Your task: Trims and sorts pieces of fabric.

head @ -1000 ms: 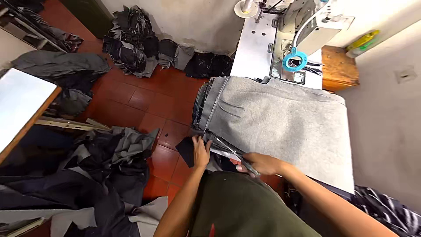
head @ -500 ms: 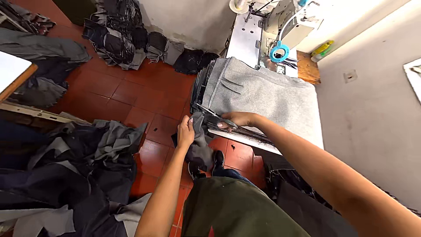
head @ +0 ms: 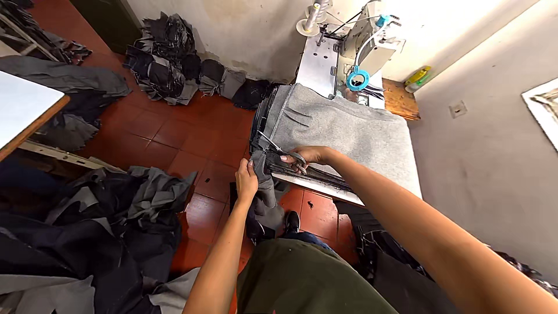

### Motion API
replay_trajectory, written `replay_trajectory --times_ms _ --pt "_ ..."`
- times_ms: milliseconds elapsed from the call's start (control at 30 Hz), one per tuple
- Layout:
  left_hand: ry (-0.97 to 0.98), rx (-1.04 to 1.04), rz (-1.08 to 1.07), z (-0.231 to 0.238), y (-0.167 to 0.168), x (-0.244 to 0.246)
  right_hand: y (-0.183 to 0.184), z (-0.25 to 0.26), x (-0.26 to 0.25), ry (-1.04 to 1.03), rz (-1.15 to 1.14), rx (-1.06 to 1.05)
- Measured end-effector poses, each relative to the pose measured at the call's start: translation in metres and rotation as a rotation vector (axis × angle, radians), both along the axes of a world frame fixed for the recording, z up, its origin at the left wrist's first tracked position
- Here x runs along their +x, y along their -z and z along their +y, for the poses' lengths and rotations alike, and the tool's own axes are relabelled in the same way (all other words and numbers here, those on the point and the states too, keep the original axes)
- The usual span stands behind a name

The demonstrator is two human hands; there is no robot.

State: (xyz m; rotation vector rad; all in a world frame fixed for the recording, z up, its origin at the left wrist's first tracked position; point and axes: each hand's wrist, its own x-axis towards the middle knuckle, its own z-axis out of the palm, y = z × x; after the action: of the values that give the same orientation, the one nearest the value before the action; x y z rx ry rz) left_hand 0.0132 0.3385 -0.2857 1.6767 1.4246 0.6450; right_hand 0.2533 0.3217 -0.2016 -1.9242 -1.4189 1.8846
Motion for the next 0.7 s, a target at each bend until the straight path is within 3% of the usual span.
replay_trajectory --times_ms 433,633,700 --pt "-0.054 -0.048 0.057 -0.002 -0.008 0.007 0.003 0.003 0.007 -0.014 -0.008 0.072" --pt "-0.105 -0.043 0.046 -0.003 -0.002 0.000 0.006 -0.007 0.007 0.108 -0.063 0.197" --pt "-0.125 0.017 0.009 -0.007 -0.006 -0.008 0.002 -0.015 -0.001 0.088 -0.059 0.330"
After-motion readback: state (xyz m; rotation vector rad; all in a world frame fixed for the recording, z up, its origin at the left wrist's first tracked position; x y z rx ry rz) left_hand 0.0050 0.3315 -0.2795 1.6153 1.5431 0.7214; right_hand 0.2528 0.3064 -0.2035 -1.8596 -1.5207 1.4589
